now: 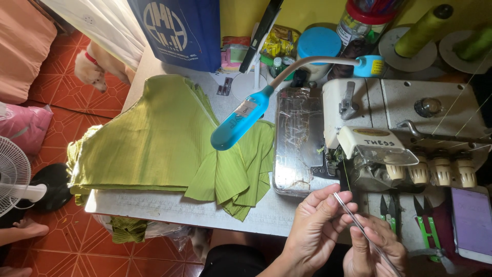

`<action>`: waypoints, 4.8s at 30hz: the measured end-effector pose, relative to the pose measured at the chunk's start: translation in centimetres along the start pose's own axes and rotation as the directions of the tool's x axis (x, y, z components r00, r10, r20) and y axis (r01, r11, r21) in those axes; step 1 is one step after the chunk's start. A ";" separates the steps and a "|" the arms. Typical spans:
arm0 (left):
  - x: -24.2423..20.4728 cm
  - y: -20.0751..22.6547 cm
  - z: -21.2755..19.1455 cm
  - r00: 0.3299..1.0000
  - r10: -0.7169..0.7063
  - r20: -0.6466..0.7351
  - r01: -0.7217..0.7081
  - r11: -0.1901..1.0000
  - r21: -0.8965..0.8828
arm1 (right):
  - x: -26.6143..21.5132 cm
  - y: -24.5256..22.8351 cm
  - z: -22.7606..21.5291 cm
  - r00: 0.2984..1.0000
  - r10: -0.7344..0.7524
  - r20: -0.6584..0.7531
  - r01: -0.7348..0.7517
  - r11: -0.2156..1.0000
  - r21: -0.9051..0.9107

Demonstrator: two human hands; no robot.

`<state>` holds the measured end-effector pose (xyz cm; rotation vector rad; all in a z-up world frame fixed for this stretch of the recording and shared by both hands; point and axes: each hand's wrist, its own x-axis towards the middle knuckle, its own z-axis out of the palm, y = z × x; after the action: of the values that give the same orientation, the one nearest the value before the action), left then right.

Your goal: Organizing and aligning green fabric pieces on a workbench next to a sewing machine

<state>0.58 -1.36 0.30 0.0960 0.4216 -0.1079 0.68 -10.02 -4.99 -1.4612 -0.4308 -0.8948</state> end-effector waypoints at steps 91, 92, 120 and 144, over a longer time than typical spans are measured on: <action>-7.7 8.5 5.3 0.434 0.333 0.837 -0.887 -0.006 0.462 | 5.0 -2.7 6.7 0.984 -0.115 0.137 0.172 0.823 -0.542; -7.7 8.6 5.1 0.413 0.310 0.856 -0.885 -0.084 0.457 | 5.0 -2.7 6.6 0.985 -0.111 0.134 0.167 0.827 -0.537; -6.7 8.6 4.9 0.351 0.488 0.799 -0.875 -0.134 0.466 | 5.2 -3.2 6.8 0.977 -0.127 0.171 0.197 0.842 -0.503; -5.1 11.7 0.2 0.430 0.522 0.737 -0.805 -0.147 0.575 | 4.8 -4.2 6.9 0.996 0.028 0.082 0.005 0.926 -0.378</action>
<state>-2.46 10.64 3.42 1.5223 -0.1033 0.7927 2.37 -4.07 2.11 -1.8597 -0.3231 -0.9431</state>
